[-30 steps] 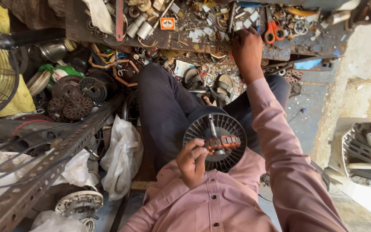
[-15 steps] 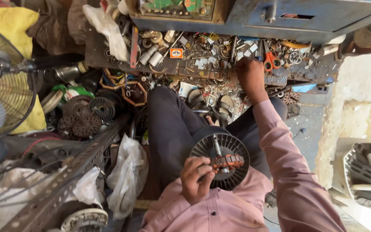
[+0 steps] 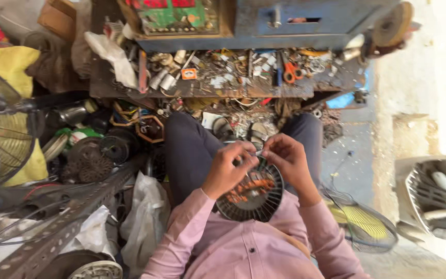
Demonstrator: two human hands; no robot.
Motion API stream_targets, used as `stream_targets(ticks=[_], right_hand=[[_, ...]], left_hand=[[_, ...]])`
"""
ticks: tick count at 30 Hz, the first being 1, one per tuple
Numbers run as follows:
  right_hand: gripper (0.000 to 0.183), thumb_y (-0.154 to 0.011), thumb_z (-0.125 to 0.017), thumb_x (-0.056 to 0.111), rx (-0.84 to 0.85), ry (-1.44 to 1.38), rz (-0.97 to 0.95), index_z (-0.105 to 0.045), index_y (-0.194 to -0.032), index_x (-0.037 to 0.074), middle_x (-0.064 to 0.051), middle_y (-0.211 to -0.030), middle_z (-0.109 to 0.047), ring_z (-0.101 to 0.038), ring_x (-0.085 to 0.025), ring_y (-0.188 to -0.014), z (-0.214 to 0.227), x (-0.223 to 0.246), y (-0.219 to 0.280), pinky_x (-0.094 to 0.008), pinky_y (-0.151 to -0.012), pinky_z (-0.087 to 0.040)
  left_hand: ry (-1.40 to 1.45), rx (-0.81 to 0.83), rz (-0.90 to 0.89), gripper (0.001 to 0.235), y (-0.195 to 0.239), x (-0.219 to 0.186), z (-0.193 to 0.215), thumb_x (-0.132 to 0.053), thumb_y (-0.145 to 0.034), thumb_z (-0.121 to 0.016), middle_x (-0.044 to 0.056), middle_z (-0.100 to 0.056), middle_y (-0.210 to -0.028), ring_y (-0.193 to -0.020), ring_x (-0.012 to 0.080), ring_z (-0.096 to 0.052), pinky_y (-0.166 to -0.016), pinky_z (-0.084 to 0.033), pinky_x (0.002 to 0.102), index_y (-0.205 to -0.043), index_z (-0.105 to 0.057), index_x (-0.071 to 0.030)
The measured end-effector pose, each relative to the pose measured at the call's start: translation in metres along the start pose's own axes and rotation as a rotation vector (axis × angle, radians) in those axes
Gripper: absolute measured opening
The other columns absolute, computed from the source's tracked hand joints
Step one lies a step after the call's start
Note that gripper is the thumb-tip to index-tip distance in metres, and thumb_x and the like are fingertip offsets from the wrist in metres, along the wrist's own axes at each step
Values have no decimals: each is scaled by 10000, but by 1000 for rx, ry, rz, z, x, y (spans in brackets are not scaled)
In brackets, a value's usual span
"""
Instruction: The person works on a ceiling fan stator, pulling wires and using shears to cut insulation or ties while holding the motor component on their lap and over a work surface.
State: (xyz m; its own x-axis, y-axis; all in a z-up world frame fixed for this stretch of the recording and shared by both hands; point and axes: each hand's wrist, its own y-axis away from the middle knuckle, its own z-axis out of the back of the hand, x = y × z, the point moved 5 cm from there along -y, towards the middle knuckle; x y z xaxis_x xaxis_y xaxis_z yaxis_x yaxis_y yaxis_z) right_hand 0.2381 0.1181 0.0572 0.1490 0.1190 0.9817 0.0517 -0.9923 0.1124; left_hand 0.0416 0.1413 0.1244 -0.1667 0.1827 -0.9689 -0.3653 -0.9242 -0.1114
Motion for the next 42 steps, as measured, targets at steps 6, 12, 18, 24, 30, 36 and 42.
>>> stream_targets(ticks=[6,12,18,24,30,36,42], right_hand=[[323,-901,-703,-129,29,34,344,-552,-1163,-15,-105,-1014,-674,-683,-165,-908,-22,66,63,-291,-812,-588],[390,-912,-713,-114,142,90,480,-490,-1217,-15,-142,-1035,-687,-716,-211,-957,-44,74,75,-346,-849,-612],[380,-947,-744,-71,321,270,676,-485,-1209,22,-132,-1002,-700,-715,-214,-888,-64,91,76,-345,-777,-603],[372,-755,-886,170,330,335,606,-612,-964,28,-93,-897,-712,-734,-226,-808,-48,98,49,-331,-695,-575],[166,-920,-634,-60,-144,843,392,-720,-920,82,-90,-807,-683,-669,-203,-689,42,22,-65,-321,-631,-506],[221,-854,-743,61,-281,1110,497,-687,-1062,8,-214,-906,-694,-677,-420,-815,96,1,-195,-496,-703,-533],[185,-911,-738,126,-336,1306,171,-682,-996,-29,-262,-789,-680,-670,-459,-765,110,-33,-250,-526,-681,-535]], left_hand=[[-180,-29,-358,166,37,-77,-9,-147,-951,-723,114,-718,-1028,-908,319,-718,-795,-559,408,-1040,-643,-32],[-104,27,-307,114,57,-72,-6,-119,-989,-655,118,-677,-897,-793,316,-674,-703,-514,403,-967,-629,-10],[111,29,-168,216,72,-49,-6,-117,-999,-546,104,-506,-697,-601,238,-530,-582,-388,370,-817,-560,0],[206,31,-137,259,80,-29,-1,-152,-1014,-507,68,-492,-686,-586,173,-504,-563,-388,337,-789,-529,-26],[115,-131,-136,221,75,-25,25,-122,-1038,-470,65,-554,-752,-622,162,-531,-580,-435,311,-851,-528,-21],[-16,-193,-52,213,91,-6,34,-113,-1003,-499,68,-516,-709,-566,165,-497,-535,-382,325,-811,-530,-26],[45,-296,-16,262,97,7,38,-138,-1041,-474,57,-530,-720,-602,139,-502,-547,-390,306,-807,-512,-25]])
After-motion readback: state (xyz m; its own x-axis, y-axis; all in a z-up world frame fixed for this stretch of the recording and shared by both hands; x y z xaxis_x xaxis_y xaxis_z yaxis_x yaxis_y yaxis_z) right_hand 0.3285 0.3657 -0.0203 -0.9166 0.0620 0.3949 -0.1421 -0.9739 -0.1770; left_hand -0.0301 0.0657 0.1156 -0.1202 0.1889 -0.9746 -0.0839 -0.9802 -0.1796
